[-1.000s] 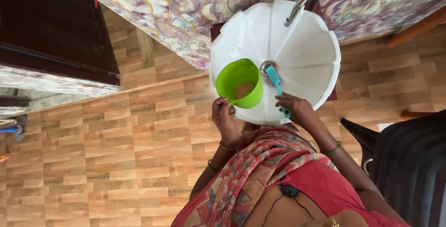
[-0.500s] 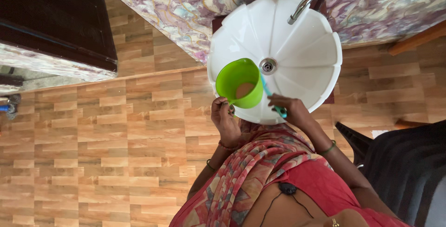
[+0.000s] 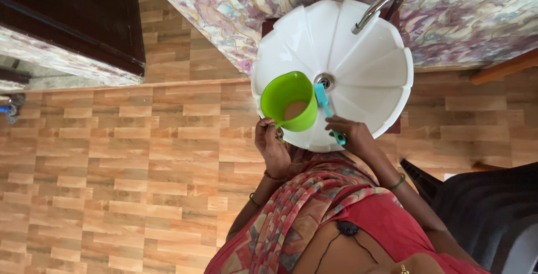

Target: The person scrubs the interior of a white sink using a blue brush and a green cup of water.

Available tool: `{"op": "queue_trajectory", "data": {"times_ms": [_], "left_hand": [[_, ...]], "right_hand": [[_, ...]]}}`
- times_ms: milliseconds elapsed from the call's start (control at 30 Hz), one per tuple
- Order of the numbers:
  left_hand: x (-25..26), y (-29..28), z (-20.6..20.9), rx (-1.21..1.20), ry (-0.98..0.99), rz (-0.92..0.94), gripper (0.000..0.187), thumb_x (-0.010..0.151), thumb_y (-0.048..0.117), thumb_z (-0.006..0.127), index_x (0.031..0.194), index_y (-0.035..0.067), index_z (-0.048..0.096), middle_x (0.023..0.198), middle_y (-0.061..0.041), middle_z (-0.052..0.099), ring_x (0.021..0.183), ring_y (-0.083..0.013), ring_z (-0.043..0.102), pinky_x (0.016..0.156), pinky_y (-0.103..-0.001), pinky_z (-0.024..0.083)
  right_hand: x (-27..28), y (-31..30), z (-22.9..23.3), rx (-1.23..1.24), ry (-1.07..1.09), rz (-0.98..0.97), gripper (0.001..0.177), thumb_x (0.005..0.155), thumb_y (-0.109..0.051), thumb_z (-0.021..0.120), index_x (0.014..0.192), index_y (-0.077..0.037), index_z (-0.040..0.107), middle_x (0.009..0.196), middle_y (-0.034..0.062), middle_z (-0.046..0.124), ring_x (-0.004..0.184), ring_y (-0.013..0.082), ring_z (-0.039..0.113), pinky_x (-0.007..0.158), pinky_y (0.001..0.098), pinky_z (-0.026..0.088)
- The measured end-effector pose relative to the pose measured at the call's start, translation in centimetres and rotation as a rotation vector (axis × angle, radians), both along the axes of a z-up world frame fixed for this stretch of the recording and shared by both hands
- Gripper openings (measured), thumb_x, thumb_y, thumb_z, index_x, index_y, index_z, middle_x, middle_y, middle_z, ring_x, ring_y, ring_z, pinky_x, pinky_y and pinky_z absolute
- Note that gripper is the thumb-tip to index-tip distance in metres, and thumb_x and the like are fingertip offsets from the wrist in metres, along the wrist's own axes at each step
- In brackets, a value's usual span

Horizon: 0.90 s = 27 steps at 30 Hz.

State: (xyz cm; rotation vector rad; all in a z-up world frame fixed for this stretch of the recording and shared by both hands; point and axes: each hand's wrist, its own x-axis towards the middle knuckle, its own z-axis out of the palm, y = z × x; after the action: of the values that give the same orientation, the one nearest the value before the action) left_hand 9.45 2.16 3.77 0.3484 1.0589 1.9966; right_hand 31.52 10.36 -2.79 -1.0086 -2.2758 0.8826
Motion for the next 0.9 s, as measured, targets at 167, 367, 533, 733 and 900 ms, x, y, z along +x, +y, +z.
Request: {"op": "queue_trajectory", "data": {"times_ms": [167,367,533,733,900], "left_hand": [[0.2,-0.2,0.2,-0.014,0.026,0.014,0.008,0.100,0.007,0.057,0.107,0.005,0.061,0.078,0.001,0.054,0.059,-0.0039,0.043,0.044,-0.020,0.029],[-0.3,0.1,-0.1,0.042,0.061,0.037,0.008,0.101,0.005,0.057,0.109,0.003,0.061,0.089,0.001,0.057,0.072,-0.0050,0.046,0.062,-0.021,0.037],[-0.7,0.4,-0.4,0.018,0.053,0.039,0.008,0.101,0.004,0.058,0.108,0.003,0.061,0.087,0.001,0.056,0.071,-0.0050,0.045,0.059,-0.021,0.035],[-0.8,0.9,-0.7,0.045,0.068,0.004,0.008,0.101,0.005,0.058,0.108,0.003,0.061,0.087,0.001,0.056,0.072,-0.0060,0.046,0.062,-0.023,0.037],[-0.8,0.7,-0.6,0.024,0.065,0.001,0.008,0.100,0.004,0.057,0.108,0.003,0.060,0.088,0.000,0.056,0.072,-0.0062,0.046,0.063,-0.023,0.037]], "right_hand": [[-0.7,2.9,-1.2,0.149,-0.078,-0.045,0.030,0.077,0.006,0.073,0.102,-0.009,0.076,0.129,0.0059,0.072,0.124,0.0278,0.067,0.089,0.0412,0.060],[0.9,1.1,-0.2,0.129,-0.156,-0.069,0.032,0.077,0.008,0.073,0.103,-0.010,0.076,0.131,0.0047,0.071,0.127,0.0268,0.064,0.090,0.0407,0.060],[1.2,0.4,0.3,-0.054,-0.010,-0.001,0.043,0.066,0.012,0.072,0.104,-0.009,0.077,0.130,0.0069,0.071,0.127,0.0282,0.063,0.096,0.0391,0.060],[0.3,5.0,-0.1,0.074,0.044,-0.049,0.025,0.078,0.001,0.079,0.101,-0.010,0.080,0.121,0.0065,0.075,0.116,0.0247,0.071,0.095,0.0365,0.061],[2.9,7.4,3.3,-0.195,0.059,-0.040,0.024,0.082,-0.006,0.081,0.106,-0.008,0.078,0.114,0.0066,0.078,0.098,0.0235,0.077,0.082,0.0338,0.062]]}}
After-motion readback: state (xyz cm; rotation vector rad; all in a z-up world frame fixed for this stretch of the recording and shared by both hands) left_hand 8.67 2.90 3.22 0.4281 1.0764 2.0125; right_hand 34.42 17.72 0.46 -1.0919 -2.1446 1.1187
